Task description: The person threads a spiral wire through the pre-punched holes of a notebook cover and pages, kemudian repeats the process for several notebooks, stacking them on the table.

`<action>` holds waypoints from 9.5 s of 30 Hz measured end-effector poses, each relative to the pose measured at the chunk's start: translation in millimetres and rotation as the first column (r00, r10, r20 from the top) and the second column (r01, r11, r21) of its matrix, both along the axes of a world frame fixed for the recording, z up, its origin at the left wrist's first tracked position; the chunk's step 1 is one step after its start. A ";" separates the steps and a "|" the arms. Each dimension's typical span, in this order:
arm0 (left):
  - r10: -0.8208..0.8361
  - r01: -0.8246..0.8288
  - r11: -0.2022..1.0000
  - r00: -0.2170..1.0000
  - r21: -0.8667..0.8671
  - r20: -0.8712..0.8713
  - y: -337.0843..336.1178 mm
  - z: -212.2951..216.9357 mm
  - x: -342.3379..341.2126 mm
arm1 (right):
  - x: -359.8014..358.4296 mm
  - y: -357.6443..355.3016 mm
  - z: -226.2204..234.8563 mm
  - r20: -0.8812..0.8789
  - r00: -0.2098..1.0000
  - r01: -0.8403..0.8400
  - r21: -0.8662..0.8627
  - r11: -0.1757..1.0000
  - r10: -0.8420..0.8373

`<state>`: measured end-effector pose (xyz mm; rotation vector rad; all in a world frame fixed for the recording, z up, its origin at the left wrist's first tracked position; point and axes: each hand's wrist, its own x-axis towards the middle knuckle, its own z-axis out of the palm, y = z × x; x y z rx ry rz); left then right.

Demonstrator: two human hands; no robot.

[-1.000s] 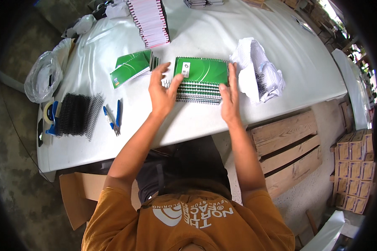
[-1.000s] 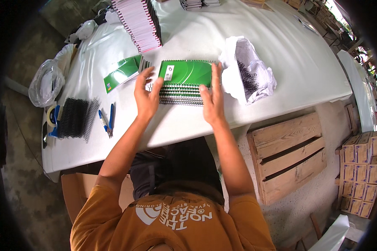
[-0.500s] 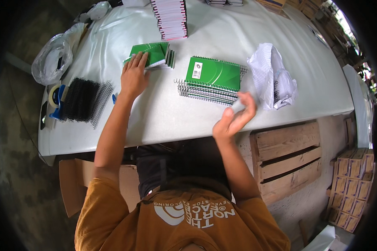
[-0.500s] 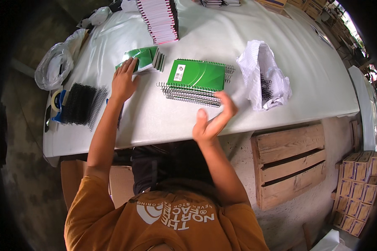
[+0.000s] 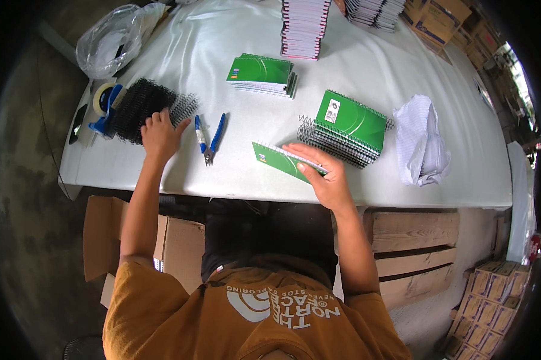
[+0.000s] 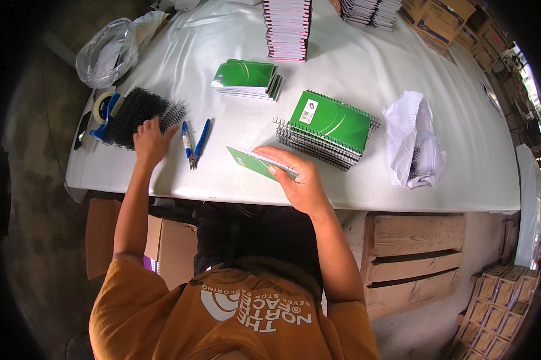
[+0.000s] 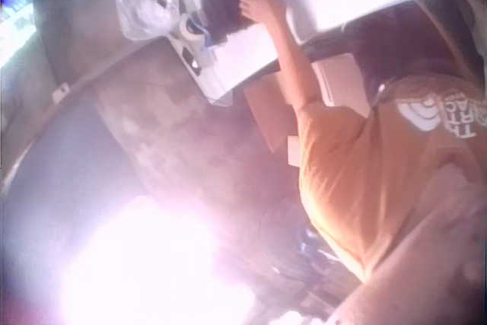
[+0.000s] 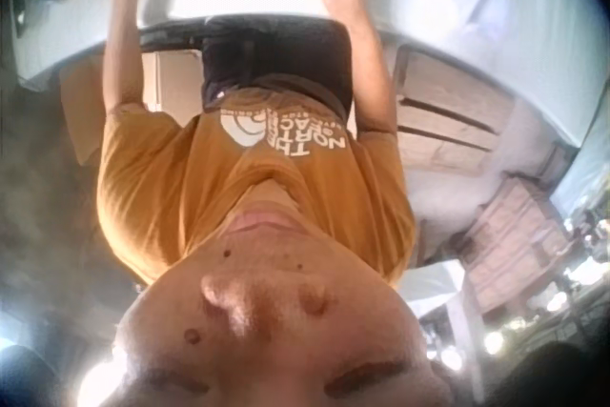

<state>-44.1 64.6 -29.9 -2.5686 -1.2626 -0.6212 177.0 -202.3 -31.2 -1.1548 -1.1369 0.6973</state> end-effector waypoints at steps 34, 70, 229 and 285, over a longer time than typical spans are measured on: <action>-0.031 0.381 -0.114 0.922 -0.918 0.386 -61.1 47.4 55.7 | -7.1 -1.3 -31.8 0.041 0.994 0.099 -0.030 0.995 -0.098; -0.880 0.883 0.468 0.464 0.026 0.100 -129.4 -56.8 24.1 | -45.7 -7.9 -39.7 0.360 0.879 0.243 0.225 0.943 -0.313; -0.597 0.587 0.783 0.802 0.205 -0.017 -98.0 32.4 54.2 | -25.5 6.6 -34.1 0.114 0.975 0.191 0.009 0.981 -0.191; -0.880 0.855 0.467 0.475 -0.225 -0.020 -157.4 66.2 82.7 | -37.7 0.6 -41.6 0.098 0.993 0.083 -0.135 0.987 -0.070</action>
